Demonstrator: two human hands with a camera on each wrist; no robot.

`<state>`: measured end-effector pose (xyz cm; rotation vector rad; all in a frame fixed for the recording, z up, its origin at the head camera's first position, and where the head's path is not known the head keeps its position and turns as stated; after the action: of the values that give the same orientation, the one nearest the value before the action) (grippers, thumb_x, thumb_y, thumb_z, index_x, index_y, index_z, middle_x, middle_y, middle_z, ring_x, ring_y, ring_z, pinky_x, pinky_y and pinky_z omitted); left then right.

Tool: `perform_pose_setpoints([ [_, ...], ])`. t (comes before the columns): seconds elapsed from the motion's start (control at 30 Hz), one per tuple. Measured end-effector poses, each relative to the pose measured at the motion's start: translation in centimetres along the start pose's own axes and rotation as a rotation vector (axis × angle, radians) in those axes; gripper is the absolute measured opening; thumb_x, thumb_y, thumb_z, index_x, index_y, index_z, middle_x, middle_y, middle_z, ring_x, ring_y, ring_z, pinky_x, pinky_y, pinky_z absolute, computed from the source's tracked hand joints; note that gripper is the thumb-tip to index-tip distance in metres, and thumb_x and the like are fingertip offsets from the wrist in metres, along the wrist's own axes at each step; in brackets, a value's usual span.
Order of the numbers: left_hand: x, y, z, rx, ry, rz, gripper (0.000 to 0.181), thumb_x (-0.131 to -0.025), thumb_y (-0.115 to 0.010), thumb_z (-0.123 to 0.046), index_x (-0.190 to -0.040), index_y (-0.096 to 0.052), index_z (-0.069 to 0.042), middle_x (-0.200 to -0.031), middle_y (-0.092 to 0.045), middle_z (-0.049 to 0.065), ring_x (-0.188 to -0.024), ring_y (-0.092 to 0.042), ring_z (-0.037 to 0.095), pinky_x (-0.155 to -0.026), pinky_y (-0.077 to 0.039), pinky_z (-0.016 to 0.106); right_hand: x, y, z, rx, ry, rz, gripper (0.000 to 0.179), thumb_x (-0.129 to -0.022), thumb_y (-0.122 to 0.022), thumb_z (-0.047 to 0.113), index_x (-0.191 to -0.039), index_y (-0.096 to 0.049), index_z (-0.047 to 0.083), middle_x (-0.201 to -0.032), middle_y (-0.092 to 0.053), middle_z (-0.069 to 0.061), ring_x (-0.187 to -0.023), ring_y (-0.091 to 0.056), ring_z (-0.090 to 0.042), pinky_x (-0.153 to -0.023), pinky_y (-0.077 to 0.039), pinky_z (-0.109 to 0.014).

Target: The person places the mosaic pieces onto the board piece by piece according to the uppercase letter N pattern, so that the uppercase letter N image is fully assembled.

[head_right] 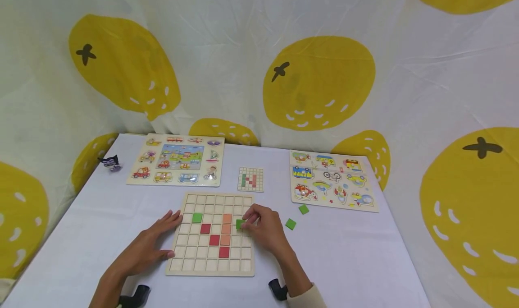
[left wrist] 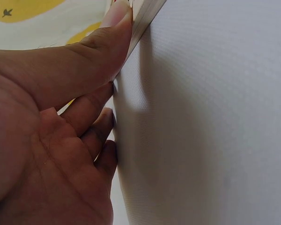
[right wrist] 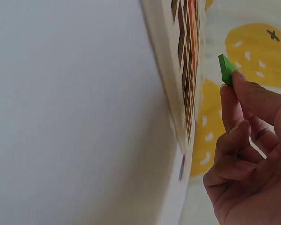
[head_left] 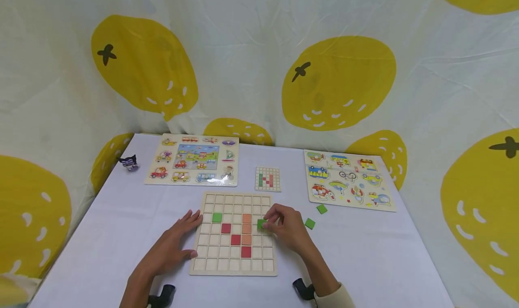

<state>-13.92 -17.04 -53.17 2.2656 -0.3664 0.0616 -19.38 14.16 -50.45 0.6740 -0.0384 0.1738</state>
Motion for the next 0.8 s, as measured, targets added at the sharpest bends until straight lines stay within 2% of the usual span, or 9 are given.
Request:
perform_pose_setpoints([
  [0.23,0.1,0.0,-0.1,0.004,0.006,0.006,0.102,-0.076,-0.094,-0.017,-0.164,-0.043,-0.022,-0.176,-0.03,0.001,-0.166,-0.018,0.039,-0.127,-0.024,0.071,-0.2,-3.0,2.4,0.002,0.025,0.033,0.017,-0.088,-0.088,0.02,-0.089,-0.072,0.024,-0.076,-0.068,0.01,-0.069,-0.053,-0.014,-0.057,-0.041,-0.023],
  [0.5,0.0,0.0,-0.1,0.002,0.0,0.001,0.103,-0.075,-0.095,-0.018,-0.164,-0.043,-0.024,-0.176,-0.03,-0.001,-0.166,-0.018,0.038,-0.127,-0.023,0.071,-0.5,-5.7,4.4,0.003,0.006,0.055,0.014,-0.088,-0.086,0.022,-0.088,-0.072,0.024,-0.074,-0.067,0.011,-0.072,-0.061,-0.01,-0.058,-0.047,-0.027],
  [0.8,0.1,0.0,0.0,0.017,0.0,0.009,0.101,-0.077,-0.094,-0.02,-0.164,-0.043,-0.024,-0.177,-0.029,-0.001,-0.166,-0.017,0.039,-0.127,-0.022,0.071,-1.1,-8.0,6.4,0.061,0.016,0.048,0.014,-0.087,-0.086,0.019,-0.085,-0.073,0.021,-0.065,-0.064,0.01,-0.066,-0.058,-0.006,-0.054,-0.045,-0.028],
])
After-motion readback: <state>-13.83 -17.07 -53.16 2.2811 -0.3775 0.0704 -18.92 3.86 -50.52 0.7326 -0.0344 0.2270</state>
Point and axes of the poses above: each hand's wrist, its own x-axis away from the middle knuckle, its own y-axis out of the back of the hand, z = x × y, the point moved 9 cm from there along -x, towards the middle knuckle
